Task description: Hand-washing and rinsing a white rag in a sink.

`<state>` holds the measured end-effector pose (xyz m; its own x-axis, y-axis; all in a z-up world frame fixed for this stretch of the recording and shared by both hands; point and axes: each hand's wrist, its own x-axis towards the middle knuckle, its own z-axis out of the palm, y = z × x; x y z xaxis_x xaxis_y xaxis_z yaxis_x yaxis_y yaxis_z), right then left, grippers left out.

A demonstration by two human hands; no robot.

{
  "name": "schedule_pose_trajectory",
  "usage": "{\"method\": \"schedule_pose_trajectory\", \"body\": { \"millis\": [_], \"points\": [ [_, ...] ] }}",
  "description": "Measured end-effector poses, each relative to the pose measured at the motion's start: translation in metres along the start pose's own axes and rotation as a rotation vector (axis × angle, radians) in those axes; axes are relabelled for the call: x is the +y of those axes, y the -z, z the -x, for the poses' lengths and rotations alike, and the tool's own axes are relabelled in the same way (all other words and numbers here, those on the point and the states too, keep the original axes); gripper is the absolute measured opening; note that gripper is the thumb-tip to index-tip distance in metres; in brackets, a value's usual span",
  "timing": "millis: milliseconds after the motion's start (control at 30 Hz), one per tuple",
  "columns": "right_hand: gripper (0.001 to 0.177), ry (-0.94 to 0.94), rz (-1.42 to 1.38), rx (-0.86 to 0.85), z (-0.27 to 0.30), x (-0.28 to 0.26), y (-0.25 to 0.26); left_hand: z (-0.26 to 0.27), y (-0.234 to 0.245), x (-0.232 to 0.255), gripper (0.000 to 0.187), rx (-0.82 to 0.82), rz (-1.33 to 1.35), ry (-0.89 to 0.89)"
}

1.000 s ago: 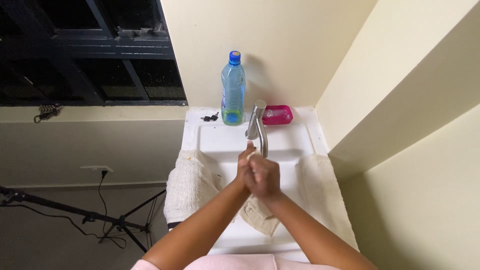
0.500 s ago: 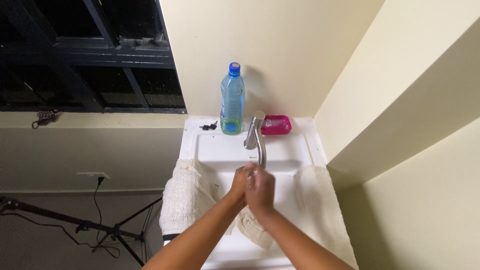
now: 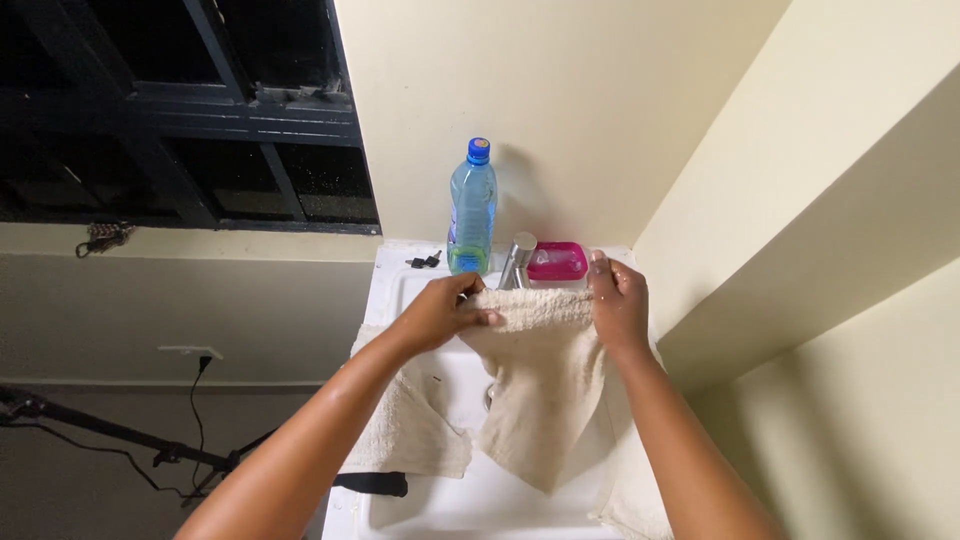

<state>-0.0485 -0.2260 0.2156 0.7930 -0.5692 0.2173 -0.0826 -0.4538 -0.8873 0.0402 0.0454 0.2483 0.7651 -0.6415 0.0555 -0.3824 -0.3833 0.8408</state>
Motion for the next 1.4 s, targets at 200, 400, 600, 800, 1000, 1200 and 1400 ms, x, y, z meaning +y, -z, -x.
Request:
{"method": "schedule_pose_trajectory", "body": {
  "millis": [200, 400, 600, 800, 1000, 1200, 1400],
  "points": [
    [0.020, -0.601, -0.018, -0.773, 0.040, 0.055, -0.024, 0.029, -0.004, -0.029, 0.033, -0.300, 0.001, 0.158],
    [0.030, -0.181, 0.822, -0.955, 0.080, 0.124, -0.069, 0.080, -0.088, -0.106, 0.035, -0.301, 0.948, 0.378],
    [0.056, 0.216, 0.812, -0.755, 0.110, 0.117, -0.112, 0.084, -0.071, -0.065, 0.053, 0.013, 1.350, 0.635],
    [0.041, -0.062, 0.777, -0.814, 0.114, 0.109, -0.105, 0.083, -0.011, -0.021, 0.041, 0.098, 1.385, 0.347],
    [0.037, -0.564, -0.006, -0.877, 0.107, 0.209, -0.074, 0.055, -0.007, 0.021, 0.042, 0.044, 1.189, 0.280],
    [0.046, -0.795, -0.865, -0.533, 0.122, 0.173, -0.016, 0.035, 0.011, 0.039, 0.049, 0.034, 1.233, 0.103],
    [0.050, -0.866, -1.394, -0.278, 0.125, 0.132, 0.015, 0.020, 0.000, 0.033, 0.038, 0.150, 1.170, 0.211]
  ]
}}
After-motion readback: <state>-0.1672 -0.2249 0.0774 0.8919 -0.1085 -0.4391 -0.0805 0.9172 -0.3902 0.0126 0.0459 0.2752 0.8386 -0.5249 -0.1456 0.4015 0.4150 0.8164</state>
